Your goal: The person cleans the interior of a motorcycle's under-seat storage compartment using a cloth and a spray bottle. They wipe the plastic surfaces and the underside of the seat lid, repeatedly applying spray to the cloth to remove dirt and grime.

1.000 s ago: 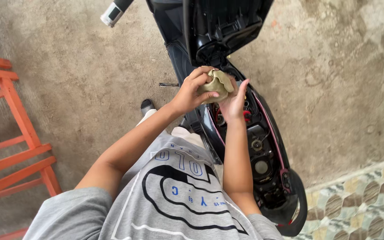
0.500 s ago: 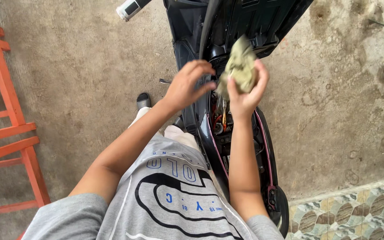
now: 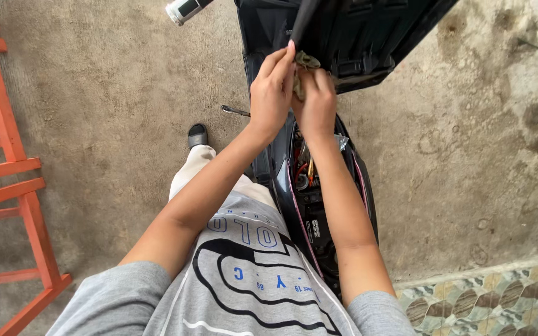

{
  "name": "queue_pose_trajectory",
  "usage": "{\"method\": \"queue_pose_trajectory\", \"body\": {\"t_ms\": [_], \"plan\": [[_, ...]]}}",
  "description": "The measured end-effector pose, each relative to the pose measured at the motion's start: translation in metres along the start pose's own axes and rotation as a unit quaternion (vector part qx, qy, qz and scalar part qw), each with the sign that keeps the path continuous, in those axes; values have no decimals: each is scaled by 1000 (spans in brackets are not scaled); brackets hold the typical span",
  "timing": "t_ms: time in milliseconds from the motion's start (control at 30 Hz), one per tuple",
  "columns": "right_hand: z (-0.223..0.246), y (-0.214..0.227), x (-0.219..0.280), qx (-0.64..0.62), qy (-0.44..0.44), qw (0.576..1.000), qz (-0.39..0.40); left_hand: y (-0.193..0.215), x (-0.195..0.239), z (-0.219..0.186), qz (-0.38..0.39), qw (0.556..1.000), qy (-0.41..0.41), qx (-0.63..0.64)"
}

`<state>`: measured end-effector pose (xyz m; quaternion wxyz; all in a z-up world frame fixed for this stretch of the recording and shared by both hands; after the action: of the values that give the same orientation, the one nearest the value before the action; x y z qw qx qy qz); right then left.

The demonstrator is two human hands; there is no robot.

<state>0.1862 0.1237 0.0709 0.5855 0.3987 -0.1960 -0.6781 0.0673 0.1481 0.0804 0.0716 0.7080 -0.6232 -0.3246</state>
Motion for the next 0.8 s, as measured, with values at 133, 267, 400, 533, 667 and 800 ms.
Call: {"method": "queue_pose_trajectory", "body": {"t_ms": [133,267,400,533,667,800], "plan": [[5,47,-12,-115,58,977,-170,2,2,-3,4,1000,8,2],[4,38,-41,-55,124,967,-217,-3,4,1,24,999,18,15],[4,-1,-30,25,87,992,-84,-2,-4,4,8,1000,0,10],[-8,-4,-7,-8,28,1000,-10,-2,1,-3,41,998,26,30],[-9,34,6,-147,29,979,-138,-1,9,-14,55,997,19,40],[-6,48,-15,-59,84,960,-261,-7,11,-6,77,996,32,18]]}}
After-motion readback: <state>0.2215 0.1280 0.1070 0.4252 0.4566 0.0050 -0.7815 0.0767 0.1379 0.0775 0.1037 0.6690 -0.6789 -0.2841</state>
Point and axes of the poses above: each hand's wrist, its own x-axis away from the middle knuckle, its own y-axis out of the back of the hand, z = x × y, the point moved 8 cm from there along -x, towards the middle knuckle, and after that the axes turned 8 degrees about -x, right-handed, at the moved point
